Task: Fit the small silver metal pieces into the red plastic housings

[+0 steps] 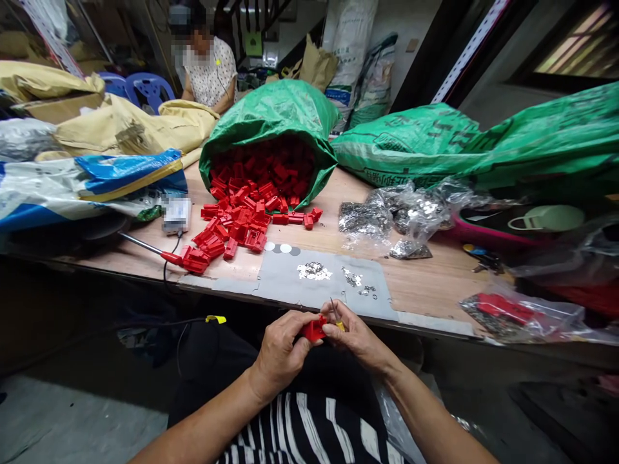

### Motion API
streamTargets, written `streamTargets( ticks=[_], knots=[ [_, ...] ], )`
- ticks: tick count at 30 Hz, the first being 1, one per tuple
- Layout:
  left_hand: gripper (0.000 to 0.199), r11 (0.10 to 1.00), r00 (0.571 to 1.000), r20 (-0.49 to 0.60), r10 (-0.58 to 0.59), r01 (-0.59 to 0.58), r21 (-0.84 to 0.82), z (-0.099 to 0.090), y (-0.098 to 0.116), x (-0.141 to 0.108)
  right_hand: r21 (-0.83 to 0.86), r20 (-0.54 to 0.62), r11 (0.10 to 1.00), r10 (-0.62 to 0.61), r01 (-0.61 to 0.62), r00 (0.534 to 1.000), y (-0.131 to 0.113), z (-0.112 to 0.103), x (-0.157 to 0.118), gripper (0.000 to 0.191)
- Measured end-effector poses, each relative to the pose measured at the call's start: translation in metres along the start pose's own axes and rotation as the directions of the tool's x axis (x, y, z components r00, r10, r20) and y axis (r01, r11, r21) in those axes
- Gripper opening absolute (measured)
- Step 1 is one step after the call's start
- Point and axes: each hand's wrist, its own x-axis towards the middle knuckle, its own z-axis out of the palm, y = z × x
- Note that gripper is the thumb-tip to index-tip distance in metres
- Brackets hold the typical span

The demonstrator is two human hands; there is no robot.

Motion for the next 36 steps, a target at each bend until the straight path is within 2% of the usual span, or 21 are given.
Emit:
streamTargets(
  ticks=[3,8,14,17,19,21,23,25,27,31,36],
  knots=[
    [0.032,1.0,1.0,-0.001,0.015,-0.015,0.013,-0.001,-0.001,0.0,0.019,0.02,1.0,0.003,-0.004,1.0,-0.004,0.0,-0.002,0.046],
    [0.028,0.999,0.999,-0.026,-0.039,0.038,-0.038,-0.003,0.0,0.001,0.041,0.016,0.999,0.032,-0.033,0.999,-0.008,0.002,-0.003,0.046],
    [0.025,0.998,0.999,0.007,-0.046,0.046,-0.05,-0.007,-0.004,0.002,0.133,0.098,0.988,0.071,-0.084,0.993,-0.009,0.002,-0.006,0.047],
    [0.027,0.981,0.992,-0.028,-0.125,0.119,-0.156,-0.006,-0.01,0.003,0.05,0.14,0.996,0.066,-0.074,0.988,-0.017,-0.001,-0.002,0.046],
    [0.028,0.945,0.98,-0.063,-0.188,0.163,-0.284,-0.006,-0.013,0.004,-0.125,0.083,0.992,0.017,-0.006,0.996,-0.027,-0.008,0.005,0.042],
    [0.028,0.911,0.97,-0.098,-0.221,0.169,-0.376,-0.006,-0.015,0.007,-0.412,-0.074,0.907,-0.125,0.084,0.989,-0.038,-0.019,0.015,0.031],
    [0.028,0.906,0.965,-0.131,-0.226,0.159,-0.393,-0.008,-0.015,0.01,-0.709,-0.186,0.699,-0.314,0.094,0.931,-0.046,-0.031,0.028,0.016],
    [0.027,0.913,0.962,-0.154,-0.227,0.155,-0.378,-0.01,-0.014,0.012,-0.861,-0.166,0.505,-0.396,0.063,0.903,-0.049,-0.039,0.041,0.01],
    [0.026,0.915,0.959,-0.167,-0.23,0.155,-0.373,-0.013,-0.014,0.014,-0.917,-0.107,0.394,-0.401,0.066,0.91,-0.049,-0.041,0.053,0.01],
    [0.025,0.918,0.956,-0.18,-0.231,0.153,-0.365,-0.017,-0.016,0.017,-0.952,-0.05,0.294,-0.408,0.079,0.912,-0.046,-0.033,0.073,0.01],
    [0.026,0.946,0.961,-0.19,-0.201,0.14,-0.294,-0.02,-0.022,0.019,-0.971,-0.09,0.237,-0.391,0.006,0.916,-0.046,-0.024,0.09,0.004]
  ],
)
